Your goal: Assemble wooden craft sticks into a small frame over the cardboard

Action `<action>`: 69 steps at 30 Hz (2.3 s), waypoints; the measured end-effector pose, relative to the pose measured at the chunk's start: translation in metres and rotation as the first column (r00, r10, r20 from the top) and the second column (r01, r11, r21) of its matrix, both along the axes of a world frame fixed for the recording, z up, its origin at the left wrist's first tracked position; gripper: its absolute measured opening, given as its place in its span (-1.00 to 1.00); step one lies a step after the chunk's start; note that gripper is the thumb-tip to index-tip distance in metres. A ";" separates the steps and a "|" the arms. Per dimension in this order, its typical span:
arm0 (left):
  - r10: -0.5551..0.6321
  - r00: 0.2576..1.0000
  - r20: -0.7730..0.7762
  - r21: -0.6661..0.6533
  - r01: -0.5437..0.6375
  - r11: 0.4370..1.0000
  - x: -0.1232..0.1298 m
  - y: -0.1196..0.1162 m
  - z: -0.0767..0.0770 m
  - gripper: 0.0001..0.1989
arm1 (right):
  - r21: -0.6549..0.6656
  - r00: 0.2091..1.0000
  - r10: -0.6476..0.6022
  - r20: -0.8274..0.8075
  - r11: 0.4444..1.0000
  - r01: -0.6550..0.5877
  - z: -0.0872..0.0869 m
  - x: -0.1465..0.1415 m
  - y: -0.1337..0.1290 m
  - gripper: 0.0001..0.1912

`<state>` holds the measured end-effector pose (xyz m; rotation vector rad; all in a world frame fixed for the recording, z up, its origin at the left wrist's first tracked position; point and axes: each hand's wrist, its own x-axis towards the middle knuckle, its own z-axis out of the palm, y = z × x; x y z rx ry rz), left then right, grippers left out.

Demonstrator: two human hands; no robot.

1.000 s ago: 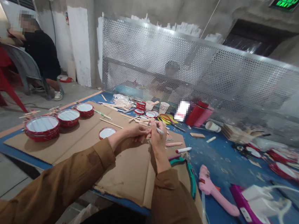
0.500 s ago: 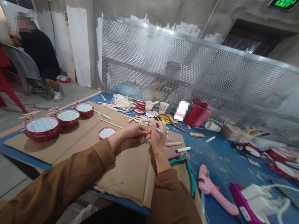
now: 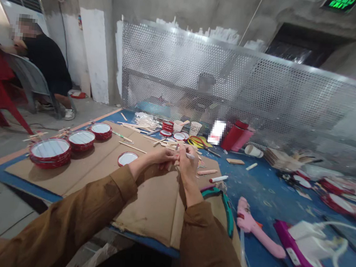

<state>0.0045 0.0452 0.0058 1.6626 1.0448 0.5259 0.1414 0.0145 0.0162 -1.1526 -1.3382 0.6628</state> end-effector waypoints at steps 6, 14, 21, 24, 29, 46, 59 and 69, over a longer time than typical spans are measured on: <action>0.011 1.000 0.012 -0.006 -0.010 1.000 0.000 0.003 -0.005 -0.60 | -0.011 0.999 -0.025 -0.045 1.000 0.024 0.002 0.001 -0.001 -0.48; 0.008 0.999 0.037 -0.017 -0.007 1.000 0.000 0.009 -0.011 -0.61 | 0.012 0.998 -0.069 -0.009 0.998 0.069 0.000 -0.001 0.000 -0.44; -0.019 0.998 0.058 -0.013 0.020 1.000 -0.001 0.008 -0.011 -0.64 | 0.017 0.998 0.023 -0.061 1.000 -0.022 0.002 -0.002 -0.002 -0.49; -0.011 0.999 0.048 0.001 0.011 1.000 -0.001 0.007 -0.010 -0.65 | 0.028 0.997 0.053 -0.050 0.998 -0.051 0.001 -0.003 -0.002 -0.51; -0.003 1.000 0.016 -0.008 0.003 1.000 0.000 0.006 -0.008 -0.64 | 0.008 0.997 -0.007 -0.076 1.000 0.008 0.002 0.000 -0.001 -0.50; -0.011 0.999 0.034 -0.008 0.011 1.000 -0.001 0.004 -0.006 -0.63 | 0.011 0.996 0.028 -0.084 1.000 -0.027 0.003 -0.001 -0.003 -0.52; 0.009 1.000 0.014 -0.002 -0.009 1.000 0.000 0.005 -0.008 -0.59 | 0.073 0.998 -0.056 0.043 0.996 0.052 -0.001 0.004 0.001 -0.47; -0.027 1.000 -0.002 0.007 0.027 1.000 -0.004 -0.001 0.000 -0.74 | 0.077 0.991 -0.126 0.053 0.990 0.122 -0.005 0.006 0.008 -0.48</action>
